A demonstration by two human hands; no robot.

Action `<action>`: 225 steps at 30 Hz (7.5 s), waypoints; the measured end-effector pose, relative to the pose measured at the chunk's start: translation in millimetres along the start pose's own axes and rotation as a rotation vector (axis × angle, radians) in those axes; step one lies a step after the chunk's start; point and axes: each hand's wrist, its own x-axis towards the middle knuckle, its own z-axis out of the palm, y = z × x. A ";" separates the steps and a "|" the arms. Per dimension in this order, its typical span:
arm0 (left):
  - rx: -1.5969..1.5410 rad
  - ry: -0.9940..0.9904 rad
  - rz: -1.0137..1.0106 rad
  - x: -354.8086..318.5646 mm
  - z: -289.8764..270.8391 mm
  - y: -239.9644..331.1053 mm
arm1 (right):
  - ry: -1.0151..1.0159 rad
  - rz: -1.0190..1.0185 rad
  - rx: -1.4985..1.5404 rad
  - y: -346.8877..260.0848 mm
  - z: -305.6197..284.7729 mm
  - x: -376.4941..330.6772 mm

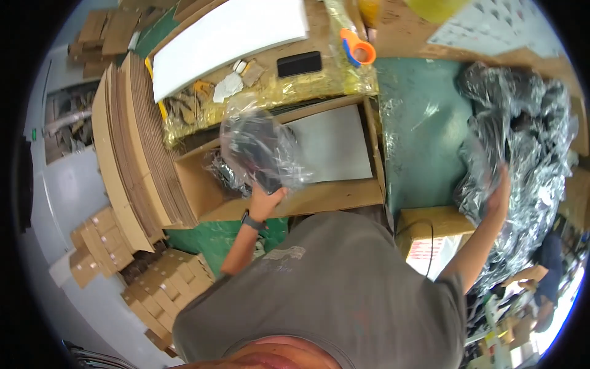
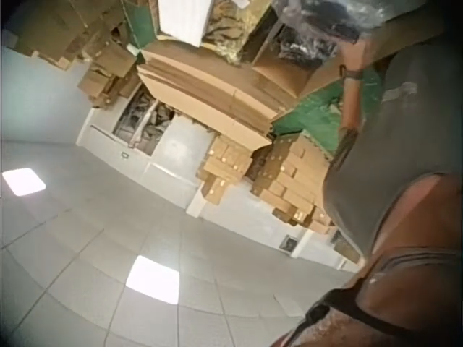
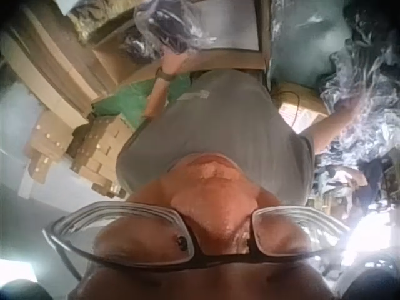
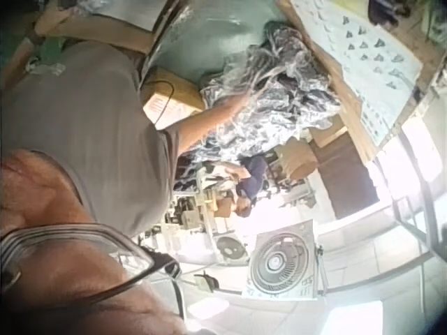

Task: Packing bicycle seats into cardboard boxes, applying foam protection, and sealing with tape.

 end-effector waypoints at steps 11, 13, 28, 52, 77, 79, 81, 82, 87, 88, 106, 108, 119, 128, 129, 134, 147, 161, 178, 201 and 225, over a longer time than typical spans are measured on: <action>1.159 -0.482 1.489 254.1 39.4 -98.8 | -0.641 0.288 -0.165 85.4 278.9 -275.5; 1.142 -0.496 1.418 266.7 67.4 -155.4 | -0.727 0.316 -0.349 107.6 336.8 -263.7; 0.775 0.039 0.187 36.3 84.0 -109.4 | -1.352 0.159 -0.453 51.5 347.1 -156.6; 0.546 0.067 0.360 9.9 143.9 87.2 | -0.288 -0.939 -1.904 1.2 219.4 154.4; 0.942 -0.350 0.851 174.3 168.8 -67.6 | 0.045 -0.275 -1.401 203.3 223.7 10.5; 0.840 -0.352 0.941 198.3 189.2 -67.9 | 0.226 -0.414 -1.202 196.9 183.3 52.6; 0.805 -0.304 0.870 192.0 167.4 -102.2 | -0.156 0.044 -0.447 149.1 236.5 -1.3; 0.806 -0.321 0.856 191.9 155.6 -101.1 | -0.233 0.255 0.058 113.9 245.0 -48.0; 0.755 -0.274 0.955 181.7 149.6 -115.0 | -0.562 0.092 -0.118 38.5 220.1 -220.2; 0.734 -0.226 0.961 176.4 154.4 -124.5 | -0.573 0.088 -0.128 27.9 231.9 -226.0; 0.458 0.018 0.326 48.1 9.9 -147.7 | -0.451 -0.776 -1.322 256.2 463.6 -57.3; 0.479 0.068 0.287 50.9 8.9 -143.2 | -0.529 -1.254 -1.414 277.0 449.0 -110.5; 0.576 0.065 0.290 134.6 80.8 -206.8 | -1.053 -0.817 -1.447 216.8 462.6 -139.3; 0.583 0.426 -0.022 111.3 -68.1 -287.0 | -0.075 -0.673 -0.953 44.4 306.7 -166.4; 0.615 0.492 0.072 106.8 -67.8 -305.8 | -0.065 -0.593 -0.830 52.4 286.6 -147.1; 0.682 0.328 -0.025 95.2 -94.5 -276.5 | -0.556 0.175 -0.685 186.0 339.5 -119.4; 0.213 0.072 -0.503 55.8 -159.0 -301.9 | -0.784 -0.213 -1.664 259.5 400.6 -184.3; 0.774 0.318 -0.026 61.2 -172.1 -294.0 | -0.776 -1.280 -1.510 180.1 491.1 -214.4; 0.781 0.439 0.051 74.6 -29.5 -237.2 | -0.162 -1.138 -0.947 132.1 529.4 -103.3; 0.786 0.084 0.386 64.3 -103.1 -172.8 | -0.922 -0.359 -1.745 222.4 765.6 -260.4; 0.720 0.143 0.377 91.7 -113.1 -254.7 | 0.045 -0.123 -1.242 427.2 350.5 -303.0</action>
